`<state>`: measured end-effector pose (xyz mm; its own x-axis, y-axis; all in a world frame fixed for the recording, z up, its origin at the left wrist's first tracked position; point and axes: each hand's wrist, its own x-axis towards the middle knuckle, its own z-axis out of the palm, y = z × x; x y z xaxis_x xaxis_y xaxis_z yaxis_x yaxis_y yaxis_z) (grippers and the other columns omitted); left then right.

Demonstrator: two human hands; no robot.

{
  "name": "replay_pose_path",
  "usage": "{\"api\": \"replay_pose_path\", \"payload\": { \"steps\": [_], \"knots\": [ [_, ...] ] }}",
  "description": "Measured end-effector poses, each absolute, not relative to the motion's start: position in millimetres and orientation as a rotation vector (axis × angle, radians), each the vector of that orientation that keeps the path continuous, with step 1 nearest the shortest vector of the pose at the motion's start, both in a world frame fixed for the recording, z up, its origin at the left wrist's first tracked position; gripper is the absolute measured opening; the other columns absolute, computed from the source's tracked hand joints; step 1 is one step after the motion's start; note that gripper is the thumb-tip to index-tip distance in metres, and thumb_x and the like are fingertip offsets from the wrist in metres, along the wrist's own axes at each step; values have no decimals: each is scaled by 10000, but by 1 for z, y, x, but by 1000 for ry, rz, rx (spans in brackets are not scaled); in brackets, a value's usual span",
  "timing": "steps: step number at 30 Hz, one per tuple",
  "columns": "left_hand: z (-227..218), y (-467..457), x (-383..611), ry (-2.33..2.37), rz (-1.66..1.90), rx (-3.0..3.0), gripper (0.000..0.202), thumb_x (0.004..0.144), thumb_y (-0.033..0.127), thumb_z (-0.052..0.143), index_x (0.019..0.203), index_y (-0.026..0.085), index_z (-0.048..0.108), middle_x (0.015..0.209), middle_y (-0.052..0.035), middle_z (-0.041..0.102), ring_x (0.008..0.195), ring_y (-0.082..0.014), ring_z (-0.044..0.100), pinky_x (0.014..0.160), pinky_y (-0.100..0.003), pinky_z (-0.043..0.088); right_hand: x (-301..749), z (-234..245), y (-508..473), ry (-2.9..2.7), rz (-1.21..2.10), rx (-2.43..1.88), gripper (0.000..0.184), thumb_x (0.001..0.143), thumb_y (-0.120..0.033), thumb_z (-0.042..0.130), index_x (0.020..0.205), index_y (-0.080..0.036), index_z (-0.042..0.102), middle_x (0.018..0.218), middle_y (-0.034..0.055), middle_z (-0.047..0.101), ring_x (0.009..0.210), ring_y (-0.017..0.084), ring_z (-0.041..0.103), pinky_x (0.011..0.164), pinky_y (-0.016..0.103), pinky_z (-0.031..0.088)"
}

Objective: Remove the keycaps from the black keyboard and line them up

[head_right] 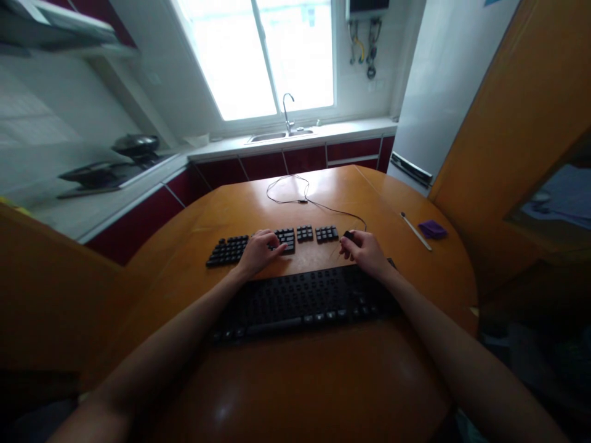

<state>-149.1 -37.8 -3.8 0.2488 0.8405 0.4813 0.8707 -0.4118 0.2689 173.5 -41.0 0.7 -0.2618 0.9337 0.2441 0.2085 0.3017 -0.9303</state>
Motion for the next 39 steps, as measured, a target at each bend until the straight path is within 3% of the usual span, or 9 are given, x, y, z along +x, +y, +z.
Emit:
{"api": "replay_pose_path", "payload": {
  "steps": [7,11,13,15,17,23,32,39],
  "knots": [
    [19,-42,-144,-1767,-949,-2500,334,809,204,541,537,197,347,550,37,391,537,-110,381,546,-267,276,188,17,-36,-1520,969,-1029,445,833,-609,633,745,-172,624,717,84,688,576,161,604,514,285,478],
    [28,-63,-121,-1719,-854,-2789,229,760,167,515,558,187,408,530,48,373,526,-96,367,519,-239,263,195,25,-34,-1446,929,-1048,479,810,-662,626,763,-187,593,711,77,681,567,160,604,500,282,477],
    [32,-78,-106,-1615,-725,-3000,81,766,146,507,734,187,569,582,45,467,539,-100,412,523,-231,309,199,31,-36,-1463,909,-1047,487,806,-670,623,751,-188,584,702,76,680,559,156,598,504,283,477],
    [35,-94,-91,-1523,-581,-3138,268,817,158,502,1043,212,636,617,41,533,544,-112,457,531,-238,348,204,38,-42,-1486,902,-1029,472,810,-653,629,757,-186,585,707,76,682,561,156,597,506,283,472],
    [39,-108,-80,-1467,-540,-3204,313,877,205,505,1165,230,626,683,15,610,578,-125,514,557,-248,392,210,43,-53,-1512,905,-1016,435,828,-620,625,786,-189,586,720,72,684,573,161,602,515,284,467],
    [46,-126,-61,-1270,-380,-3426,193,926,223,518,1004,255,691,927,-20,713,812,-156,647,751,-264,492,225,30,-95,-1781,1017,-1062,260,887,-447,600,789,-206,596,743,44,668,685,185,614,642,295,478],
    [42,-114,-28,-1082,-393,-3406,146,901,231,568,974,251,693,932,-25,694,796,-165,648,701,-268,489,228,3,-111,-2068,985,-1073,144,925,-278,539,828,-196,608,740,15,631,680,170,572,652,280,443],
    [24,-107,5,-1073,-459,-3339,136,905,276,597,1009,203,646,985,-61,668,912,-203,637,809,-297,497,227,5,-117,-2249,862,-943,109,943,-217,530,905,-190,628,860,44,676,801,193,622,751,298,467]
  ]
}}
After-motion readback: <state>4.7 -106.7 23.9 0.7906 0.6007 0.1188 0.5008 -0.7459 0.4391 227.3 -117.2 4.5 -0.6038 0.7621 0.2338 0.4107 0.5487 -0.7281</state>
